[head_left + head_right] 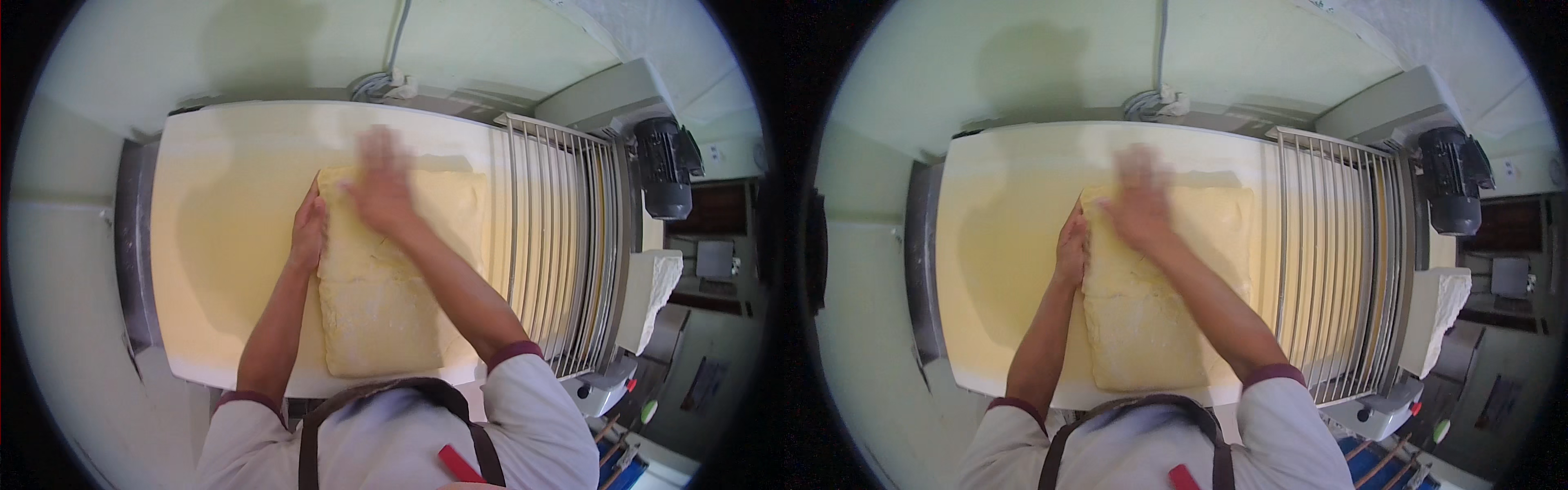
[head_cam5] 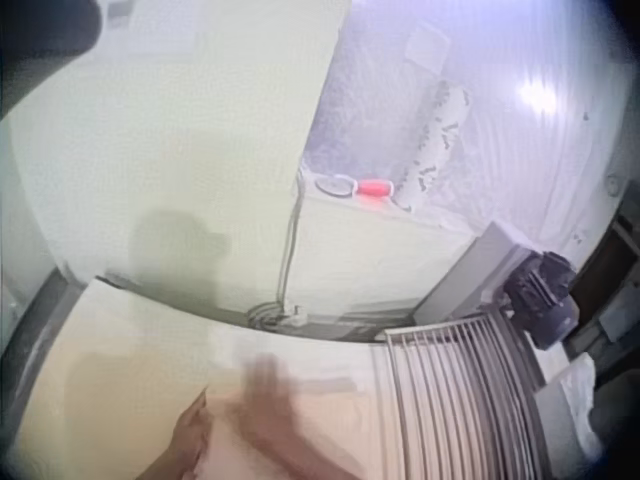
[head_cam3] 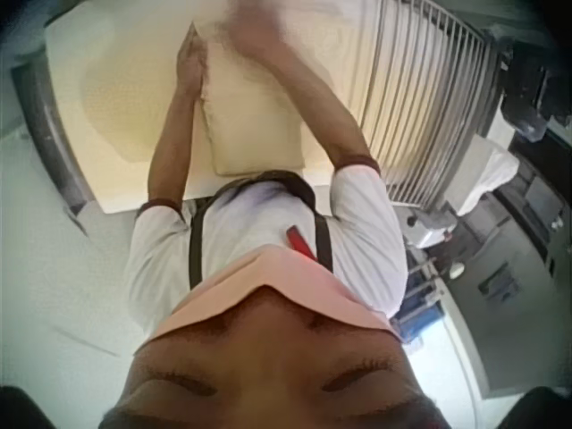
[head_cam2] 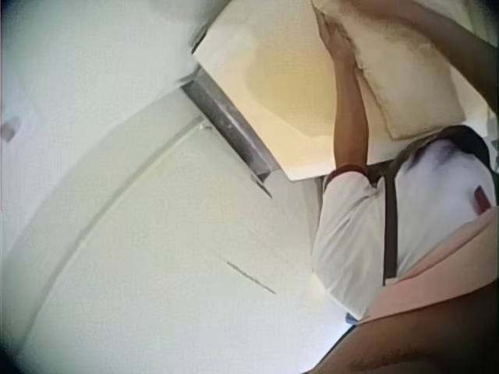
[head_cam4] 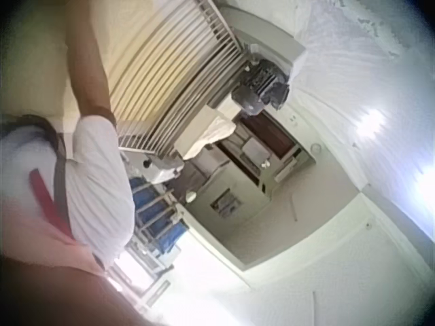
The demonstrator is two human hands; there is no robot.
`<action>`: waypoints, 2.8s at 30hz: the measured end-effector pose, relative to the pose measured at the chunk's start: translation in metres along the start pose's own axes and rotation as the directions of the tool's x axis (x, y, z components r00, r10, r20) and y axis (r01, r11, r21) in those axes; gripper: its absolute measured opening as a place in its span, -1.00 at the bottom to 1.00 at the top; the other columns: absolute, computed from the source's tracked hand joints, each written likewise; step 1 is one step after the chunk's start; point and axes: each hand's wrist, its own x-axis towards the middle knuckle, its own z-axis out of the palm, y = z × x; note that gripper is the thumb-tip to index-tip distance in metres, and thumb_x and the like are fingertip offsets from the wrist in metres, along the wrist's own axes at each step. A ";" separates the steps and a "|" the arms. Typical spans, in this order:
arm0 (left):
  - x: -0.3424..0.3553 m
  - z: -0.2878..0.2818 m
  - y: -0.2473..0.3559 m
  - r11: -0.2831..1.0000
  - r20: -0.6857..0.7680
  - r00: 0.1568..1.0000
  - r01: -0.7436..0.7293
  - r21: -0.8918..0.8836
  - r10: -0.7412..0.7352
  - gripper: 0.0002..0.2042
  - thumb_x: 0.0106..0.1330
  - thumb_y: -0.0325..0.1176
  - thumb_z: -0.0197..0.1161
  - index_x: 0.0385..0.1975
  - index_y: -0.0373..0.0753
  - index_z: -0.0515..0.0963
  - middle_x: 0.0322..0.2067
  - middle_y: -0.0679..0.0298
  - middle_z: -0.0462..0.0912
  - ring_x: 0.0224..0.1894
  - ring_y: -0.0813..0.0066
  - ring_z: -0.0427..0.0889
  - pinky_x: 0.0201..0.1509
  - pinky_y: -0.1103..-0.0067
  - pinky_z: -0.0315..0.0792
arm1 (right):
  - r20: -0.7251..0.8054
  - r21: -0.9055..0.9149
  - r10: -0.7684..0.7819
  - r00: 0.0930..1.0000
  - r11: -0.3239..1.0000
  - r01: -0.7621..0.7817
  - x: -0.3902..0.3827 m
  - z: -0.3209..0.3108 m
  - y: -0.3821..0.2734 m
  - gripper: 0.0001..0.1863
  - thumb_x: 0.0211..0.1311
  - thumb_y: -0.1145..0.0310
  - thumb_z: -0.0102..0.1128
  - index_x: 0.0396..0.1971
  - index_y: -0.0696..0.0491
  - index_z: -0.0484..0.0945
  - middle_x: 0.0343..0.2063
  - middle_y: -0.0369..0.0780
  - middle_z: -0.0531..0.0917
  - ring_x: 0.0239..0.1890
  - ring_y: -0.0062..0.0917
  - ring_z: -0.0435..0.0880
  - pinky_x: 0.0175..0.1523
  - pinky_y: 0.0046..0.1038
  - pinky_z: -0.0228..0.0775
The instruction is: The person flattens dough using a dough sheeter, trims it with a knife, and folds the dough sheet into layers by hand.
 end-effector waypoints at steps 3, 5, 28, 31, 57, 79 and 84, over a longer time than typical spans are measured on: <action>-0.007 -0.011 -0.012 0.998 -0.182 0.982 0.056 0.031 -0.049 -0.51 0.51 -0.32 -0.09 0.34 -0.41 0.08 0.33 0.16 0.22 0.35 0.43 0.19 0.41 0.53 0.08 | 0.061 -0.048 -0.069 0.996 0.996 0.072 0.018 0.012 -0.036 -0.15 0.29 -0.06 -0.05 0.40 0.14 -0.10 0.42 0.01 -0.08 0.47 -0.08 -0.22 0.45 0.04 -0.45; 0.005 -0.011 -0.011 1.000 -0.178 0.984 0.005 0.012 -0.003 -0.50 0.51 -0.32 -0.08 0.35 -0.43 0.06 0.33 0.15 0.21 0.35 0.43 0.19 0.41 0.54 0.07 | 0.044 -0.108 -0.090 0.995 0.990 0.094 0.022 0.008 -0.043 -0.17 0.32 -0.06 -0.15 0.39 0.17 -0.10 0.42 0.02 -0.07 0.47 -0.06 -0.21 0.44 0.09 -0.44; 0.003 0.004 -0.003 0.907 -0.048 0.991 -0.096 0.409 0.126 -0.31 0.22 -0.57 0.21 0.35 -0.35 0.06 0.24 0.11 0.32 0.26 0.37 0.33 0.32 0.49 0.25 | -0.031 -0.298 0.103 0.994 0.949 -0.107 -0.009 -0.034 0.075 -0.13 0.34 -0.20 -0.26 0.42 0.11 -0.17 0.43 0.00 -0.10 0.48 -0.12 -0.30 0.44 0.08 -0.55; 0.005 0.010 0.000 0.945 -0.069 0.995 -0.048 0.324 0.074 -0.31 0.22 -0.56 0.22 0.35 -0.36 0.07 0.24 0.11 0.32 0.25 0.36 0.34 0.31 0.50 0.25 | 0.043 -0.253 0.149 0.988 0.958 -0.134 -0.011 -0.021 0.079 -0.13 0.34 -0.19 -0.25 0.42 0.12 -0.17 0.43 -0.01 -0.12 0.48 -0.13 -0.29 0.44 0.08 -0.55; -0.169 0.087 0.089 0.222 0.198 0.921 -0.282 0.933 0.336 -0.51 0.24 -0.33 0.26 0.20 -0.17 0.36 0.05 0.13 0.54 0.04 0.30 0.57 0.17 0.39 0.40 | 0.016 0.427 0.570 0.821 0.739 -0.521 -0.327 -0.055 0.083 -0.24 0.28 0.23 0.09 0.33 0.30 -0.02 0.28 0.17 0.20 0.35 -0.02 0.17 0.39 -0.18 0.02; -0.249 0.010 -0.021 0.864 -0.130 0.929 0.370 0.343 -0.346 -0.37 0.16 -0.34 0.38 0.22 -0.32 0.27 0.08 0.12 0.48 0.10 0.32 0.48 0.22 0.43 0.33 | 0.063 -0.193 0.129 0.990 0.974 -0.115 -0.302 -0.039 0.025 -0.21 0.30 0.07 -0.07 0.40 0.16 -0.08 0.42 0.05 -0.16 0.48 -0.10 -0.26 0.43 0.10 -0.50; -0.251 0.005 -0.016 0.884 -0.105 0.923 0.384 0.267 -0.370 -0.39 0.16 -0.34 0.39 0.20 -0.34 0.29 0.06 0.13 0.51 0.09 0.34 0.48 0.23 0.45 0.31 | 0.075 -0.218 0.147 0.986 0.968 -0.128 -0.288 -0.029 0.019 -0.22 0.31 0.08 -0.11 0.40 0.16 -0.10 0.43 0.02 -0.20 0.48 -0.08 -0.31 0.42 0.11 -0.53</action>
